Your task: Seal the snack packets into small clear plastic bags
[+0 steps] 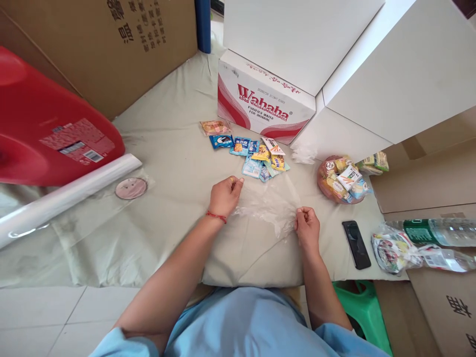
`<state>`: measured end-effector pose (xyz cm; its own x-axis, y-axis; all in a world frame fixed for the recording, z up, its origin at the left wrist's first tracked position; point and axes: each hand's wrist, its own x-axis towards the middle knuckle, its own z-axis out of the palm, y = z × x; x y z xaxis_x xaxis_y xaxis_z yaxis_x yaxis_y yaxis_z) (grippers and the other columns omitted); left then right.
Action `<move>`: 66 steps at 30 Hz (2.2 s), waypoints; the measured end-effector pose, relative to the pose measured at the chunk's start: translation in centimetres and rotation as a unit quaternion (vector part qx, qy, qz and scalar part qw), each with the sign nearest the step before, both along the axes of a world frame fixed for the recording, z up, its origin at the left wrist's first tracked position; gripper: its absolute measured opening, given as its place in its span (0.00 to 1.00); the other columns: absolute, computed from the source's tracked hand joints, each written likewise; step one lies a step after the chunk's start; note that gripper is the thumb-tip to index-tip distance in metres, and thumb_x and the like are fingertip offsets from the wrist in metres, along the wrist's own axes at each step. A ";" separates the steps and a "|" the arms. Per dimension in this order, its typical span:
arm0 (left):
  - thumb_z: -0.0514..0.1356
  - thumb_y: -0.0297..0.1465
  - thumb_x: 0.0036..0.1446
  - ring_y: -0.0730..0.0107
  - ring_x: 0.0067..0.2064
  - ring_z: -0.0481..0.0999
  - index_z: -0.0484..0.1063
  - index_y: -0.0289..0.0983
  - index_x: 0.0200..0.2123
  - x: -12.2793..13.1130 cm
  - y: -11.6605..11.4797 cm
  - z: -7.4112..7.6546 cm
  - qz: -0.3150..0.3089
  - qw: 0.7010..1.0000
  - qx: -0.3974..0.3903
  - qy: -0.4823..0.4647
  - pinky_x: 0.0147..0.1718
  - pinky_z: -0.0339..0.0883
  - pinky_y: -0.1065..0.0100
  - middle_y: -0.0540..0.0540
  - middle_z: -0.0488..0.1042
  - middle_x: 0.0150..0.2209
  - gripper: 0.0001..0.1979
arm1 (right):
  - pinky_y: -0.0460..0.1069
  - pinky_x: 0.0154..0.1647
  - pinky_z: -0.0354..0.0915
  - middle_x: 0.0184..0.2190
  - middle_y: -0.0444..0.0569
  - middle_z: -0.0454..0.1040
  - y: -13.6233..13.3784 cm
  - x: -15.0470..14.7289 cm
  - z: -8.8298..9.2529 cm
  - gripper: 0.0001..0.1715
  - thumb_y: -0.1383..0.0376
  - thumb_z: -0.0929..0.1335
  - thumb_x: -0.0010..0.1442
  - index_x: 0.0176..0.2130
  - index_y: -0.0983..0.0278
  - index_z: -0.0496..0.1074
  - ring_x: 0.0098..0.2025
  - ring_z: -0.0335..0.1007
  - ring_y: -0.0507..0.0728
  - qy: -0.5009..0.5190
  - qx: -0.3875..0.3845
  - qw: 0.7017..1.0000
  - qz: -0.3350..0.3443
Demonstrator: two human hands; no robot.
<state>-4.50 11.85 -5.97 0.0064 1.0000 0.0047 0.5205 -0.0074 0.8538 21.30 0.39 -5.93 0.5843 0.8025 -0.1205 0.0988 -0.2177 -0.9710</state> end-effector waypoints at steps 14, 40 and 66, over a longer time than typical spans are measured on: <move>0.46 0.42 0.71 0.47 0.46 0.82 0.78 0.41 0.45 -0.4 -0.3 2.3 -0.082 0.940 -0.117 0.309 0.36 0.67 0.60 0.36 0.83 0.43 0.22 | 0.56 0.42 0.70 0.45 0.58 0.75 -1.3 2.8 2.7 0.20 0.51 0.65 0.69 0.44 0.65 0.74 0.40 0.70 0.60 -0.457 0.030 0.887 0.054; 0.51 0.48 0.68 0.56 0.42 0.82 0.74 0.40 0.46 -0.7 0.4 1.6 0.019 0.990 -0.094 0.107 0.41 0.70 0.61 0.44 0.82 0.36 0.20 | 0.52 0.44 0.77 0.49 0.56 0.78 -6.0 -8.9 0.3 0.17 0.64 0.65 0.73 0.58 0.62 0.73 0.48 0.78 0.59 -0.415 0.141 0.802 0.405; 0.54 0.45 0.61 0.60 0.32 0.77 0.68 0.43 0.31 -8.2 -13.1 3.7 -0.097 0.964 -0.152 0.194 0.33 0.69 0.61 0.49 0.75 0.28 0.13 | 0.71 0.75 0.49 0.77 0.58 0.51 3.9 -2.8 2.1 0.36 0.55 0.66 0.72 0.73 0.60 0.61 0.78 0.45 0.71 -0.504 -0.118 0.730 0.445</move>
